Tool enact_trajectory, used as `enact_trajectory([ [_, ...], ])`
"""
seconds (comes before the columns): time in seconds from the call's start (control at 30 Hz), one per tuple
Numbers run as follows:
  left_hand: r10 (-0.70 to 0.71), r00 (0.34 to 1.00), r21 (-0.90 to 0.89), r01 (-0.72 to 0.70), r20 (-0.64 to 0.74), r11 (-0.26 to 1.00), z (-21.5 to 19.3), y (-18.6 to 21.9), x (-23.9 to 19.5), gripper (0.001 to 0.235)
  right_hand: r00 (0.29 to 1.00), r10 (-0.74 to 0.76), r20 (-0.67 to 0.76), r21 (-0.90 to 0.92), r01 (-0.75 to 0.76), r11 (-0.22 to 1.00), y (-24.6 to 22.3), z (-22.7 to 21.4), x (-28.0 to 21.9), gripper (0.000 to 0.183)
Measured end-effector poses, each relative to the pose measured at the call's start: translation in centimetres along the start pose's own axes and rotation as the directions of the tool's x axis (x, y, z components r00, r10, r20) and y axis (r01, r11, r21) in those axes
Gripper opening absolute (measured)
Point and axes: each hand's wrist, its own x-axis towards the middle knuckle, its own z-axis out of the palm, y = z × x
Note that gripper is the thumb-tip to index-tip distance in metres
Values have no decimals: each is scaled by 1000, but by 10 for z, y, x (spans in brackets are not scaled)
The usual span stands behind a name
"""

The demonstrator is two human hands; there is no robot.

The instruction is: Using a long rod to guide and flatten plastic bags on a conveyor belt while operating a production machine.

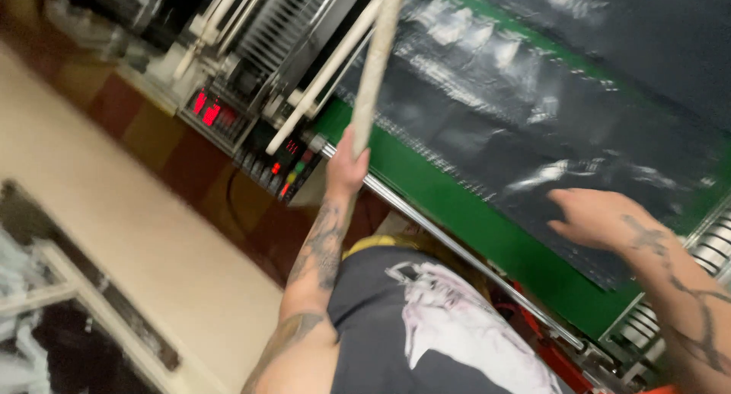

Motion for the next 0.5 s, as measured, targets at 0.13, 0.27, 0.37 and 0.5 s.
enact_trajectory([
  [0.13, 107, 992, -72, -111, -63, 991, 16, -22, -1, 65, 995, 97, 22, -29, -97, 995, -1, 4, 6, 60],
  [0.27, 140, 985, -111, -151, -100, 982, 24, -33, -3, 69, 997, 78, 2, -61, -78, 995, 6, 13, 12, 63],
  [0.37, 160, 973, -108, -179, -165, 978, 27, -36, -2, 69, 997, 76, -33, -71, -78, 994, 12, 21, 17, 63],
  [0.5, 64, 984, 21, -61, -167, 998, 21, -48, -12, 70, 997, 3, -83, -3, -3, 1000, 5, 18, 27, 65],
])
